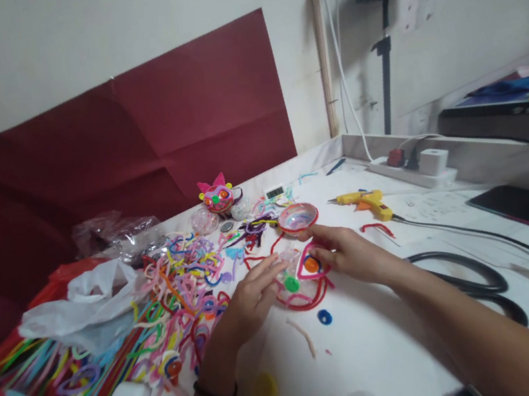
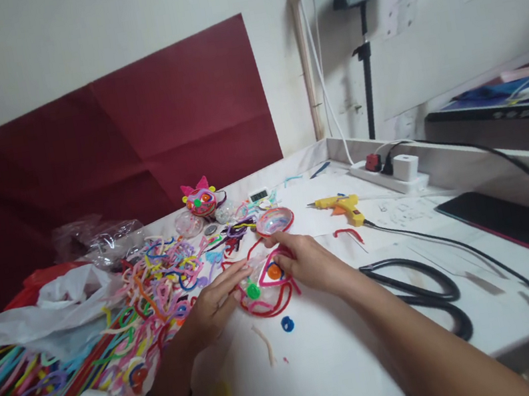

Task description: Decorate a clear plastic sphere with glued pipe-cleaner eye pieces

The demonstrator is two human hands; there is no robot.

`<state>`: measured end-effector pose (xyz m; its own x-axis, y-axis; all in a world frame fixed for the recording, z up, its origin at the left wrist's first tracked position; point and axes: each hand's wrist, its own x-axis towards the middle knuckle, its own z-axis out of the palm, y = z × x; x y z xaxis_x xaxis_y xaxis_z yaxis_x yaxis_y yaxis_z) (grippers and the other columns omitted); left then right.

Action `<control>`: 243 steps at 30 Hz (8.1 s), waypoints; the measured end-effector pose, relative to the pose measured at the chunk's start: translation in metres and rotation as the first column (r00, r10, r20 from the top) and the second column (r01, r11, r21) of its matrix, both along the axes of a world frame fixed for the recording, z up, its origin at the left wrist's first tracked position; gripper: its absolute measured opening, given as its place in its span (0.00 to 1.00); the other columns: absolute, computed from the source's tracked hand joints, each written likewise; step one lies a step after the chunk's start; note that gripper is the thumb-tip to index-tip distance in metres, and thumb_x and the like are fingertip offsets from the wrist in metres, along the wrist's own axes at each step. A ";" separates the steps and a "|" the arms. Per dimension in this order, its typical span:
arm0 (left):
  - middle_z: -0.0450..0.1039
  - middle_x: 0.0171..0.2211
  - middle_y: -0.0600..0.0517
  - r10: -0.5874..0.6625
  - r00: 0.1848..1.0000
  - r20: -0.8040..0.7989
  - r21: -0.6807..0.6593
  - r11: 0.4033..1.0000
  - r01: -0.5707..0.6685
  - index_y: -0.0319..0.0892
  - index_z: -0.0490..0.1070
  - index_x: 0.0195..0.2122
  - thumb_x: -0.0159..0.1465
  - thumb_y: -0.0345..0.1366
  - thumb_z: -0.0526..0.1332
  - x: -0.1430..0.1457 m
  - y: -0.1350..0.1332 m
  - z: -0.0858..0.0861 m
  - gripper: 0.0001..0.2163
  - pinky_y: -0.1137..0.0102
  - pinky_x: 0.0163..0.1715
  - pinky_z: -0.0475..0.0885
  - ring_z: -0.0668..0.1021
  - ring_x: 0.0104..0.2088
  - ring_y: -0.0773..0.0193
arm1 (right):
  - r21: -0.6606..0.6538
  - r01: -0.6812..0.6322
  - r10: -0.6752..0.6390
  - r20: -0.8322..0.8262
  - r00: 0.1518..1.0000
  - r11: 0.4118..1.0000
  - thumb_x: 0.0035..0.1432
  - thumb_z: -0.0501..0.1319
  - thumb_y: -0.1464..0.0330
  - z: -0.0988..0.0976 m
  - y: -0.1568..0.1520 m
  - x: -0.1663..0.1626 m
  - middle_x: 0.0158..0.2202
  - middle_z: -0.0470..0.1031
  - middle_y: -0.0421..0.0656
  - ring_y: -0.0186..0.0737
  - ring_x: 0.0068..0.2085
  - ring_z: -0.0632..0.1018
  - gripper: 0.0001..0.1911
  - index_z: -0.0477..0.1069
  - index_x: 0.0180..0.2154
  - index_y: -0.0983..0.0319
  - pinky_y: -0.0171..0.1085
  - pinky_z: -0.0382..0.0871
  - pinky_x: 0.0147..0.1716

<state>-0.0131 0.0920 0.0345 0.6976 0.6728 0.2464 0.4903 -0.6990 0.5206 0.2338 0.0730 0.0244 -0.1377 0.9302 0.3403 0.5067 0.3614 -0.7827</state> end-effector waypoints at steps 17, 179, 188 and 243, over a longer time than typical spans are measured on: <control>0.71 0.57 0.49 -0.059 0.984 0.169 0.032 0.998 0.055 0.46 0.72 0.54 0.63 0.27 0.55 0.002 0.008 -0.006 0.20 0.63 0.60 0.64 0.71 0.58 0.60 | 0.022 0.024 -0.025 0.045 0.999 0.999 0.55 0.52 0.58 -0.006 0.001 -0.003 0.26 0.70 0.40 0.37 0.25 0.68 0.20 0.68 0.45 0.62 0.36 0.63 0.26; 0.78 0.41 0.48 0.311 0.820 0.481 -0.445 0.892 -0.078 0.42 0.73 0.47 0.55 0.33 0.65 0.004 0.026 -0.035 0.17 0.68 0.46 0.72 0.78 0.44 0.60 | 0.029 -0.092 0.092 0.012 0.996 0.995 0.54 0.54 0.73 0.010 0.014 -0.005 0.28 0.68 0.38 0.35 0.28 0.68 0.08 0.66 0.38 0.62 0.33 0.61 0.28; 0.76 0.45 0.46 0.299 0.809 0.506 -0.426 0.902 -0.068 0.42 0.74 0.46 0.53 0.33 0.67 0.003 0.024 -0.037 0.18 0.65 0.51 0.70 0.76 0.48 0.55 | 0.072 -0.054 0.058 -0.049 0.997 0.996 0.56 0.55 0.69 -0.005 0.017 -0.006 0.31 0.72 0.42 0.36 0.29 0.69 0.12 0.69 0.43 0.63 0.34 0.65 0.30; 0.73 0.38 0.52 0.424 0.778 0.464 -0.481 0.858 -0.180 0.45 0.63 0.40 0.51 0.40 0.67 0.036 0.021 -0.030 0.17 0.70 0.36 0.70 0.77 0.36 0.62 | -0.089 -0.090 0.046 -0.413 0.910 0.992 0.50 0.66 0.57 -0.013 0.023 -0.006 0.30 0.71 0.40 0.35 0.29 0.70 0.18 0.69 0.36 0.63 0.33 0.63 0.28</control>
<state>0.0227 0.1127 0.0043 0.2729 0.9445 0.1831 0.1938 -0.2404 0.9511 0.2277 0.0955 0.0112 -0.0711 0.9567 0.2824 0.1107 0.2889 -0.9509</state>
